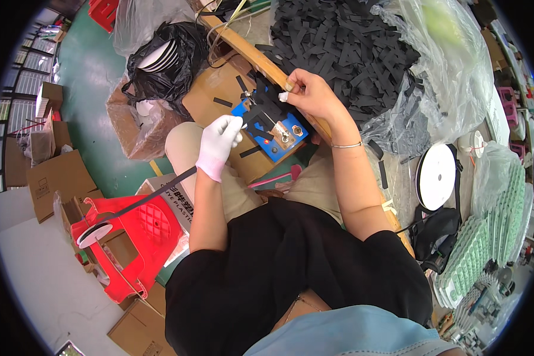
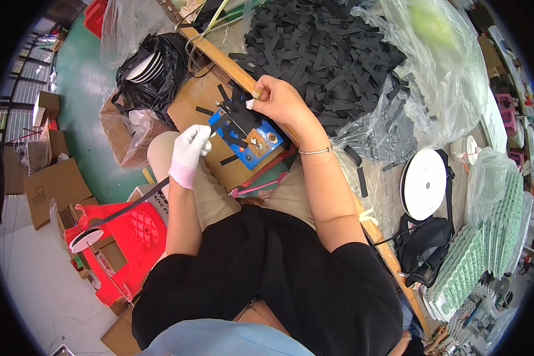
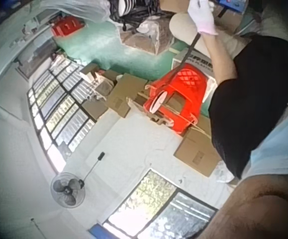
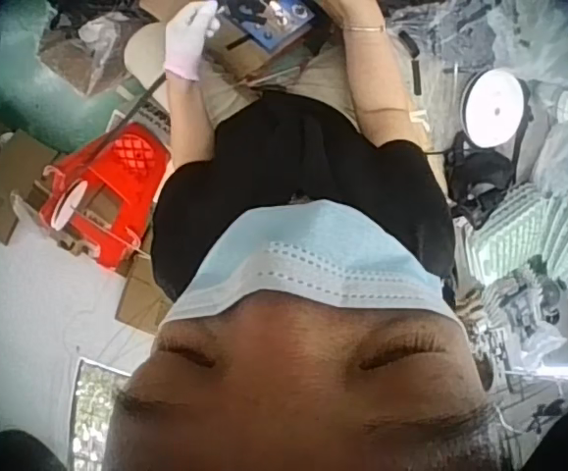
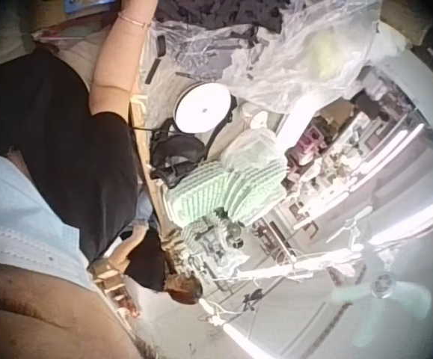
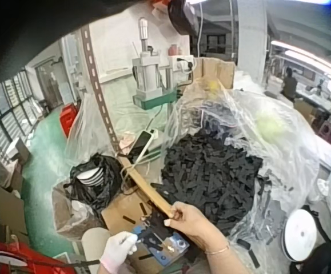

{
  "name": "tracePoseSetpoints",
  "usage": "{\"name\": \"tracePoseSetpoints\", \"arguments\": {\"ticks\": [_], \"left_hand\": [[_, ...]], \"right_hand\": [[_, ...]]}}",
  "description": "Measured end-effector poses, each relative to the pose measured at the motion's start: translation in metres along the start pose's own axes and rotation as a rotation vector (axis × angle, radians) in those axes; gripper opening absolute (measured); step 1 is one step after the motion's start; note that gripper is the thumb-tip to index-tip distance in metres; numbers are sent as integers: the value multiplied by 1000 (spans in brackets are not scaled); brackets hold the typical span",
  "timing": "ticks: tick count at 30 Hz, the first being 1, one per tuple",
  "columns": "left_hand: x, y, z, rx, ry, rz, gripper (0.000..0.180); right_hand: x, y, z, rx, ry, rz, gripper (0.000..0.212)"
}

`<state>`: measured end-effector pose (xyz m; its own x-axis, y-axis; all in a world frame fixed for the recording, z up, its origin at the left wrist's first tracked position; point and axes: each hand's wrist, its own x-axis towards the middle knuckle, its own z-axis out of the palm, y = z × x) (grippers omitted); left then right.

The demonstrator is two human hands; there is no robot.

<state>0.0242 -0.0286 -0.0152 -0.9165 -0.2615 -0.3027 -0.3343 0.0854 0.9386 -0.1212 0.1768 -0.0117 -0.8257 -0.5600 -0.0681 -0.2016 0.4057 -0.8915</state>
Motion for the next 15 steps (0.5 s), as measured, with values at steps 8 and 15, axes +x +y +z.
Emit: {"name": "tracePoseSetpoints", "arguments": {"ticks": [8,15], "left_hand": [[9,23,27,-31,0,71,22],[12,9,23,36,-25,55,22]], "right_hand": [[-5,-7,-1,447,-189,6,12],[2,5,-4,174,-67,37,10]]}}
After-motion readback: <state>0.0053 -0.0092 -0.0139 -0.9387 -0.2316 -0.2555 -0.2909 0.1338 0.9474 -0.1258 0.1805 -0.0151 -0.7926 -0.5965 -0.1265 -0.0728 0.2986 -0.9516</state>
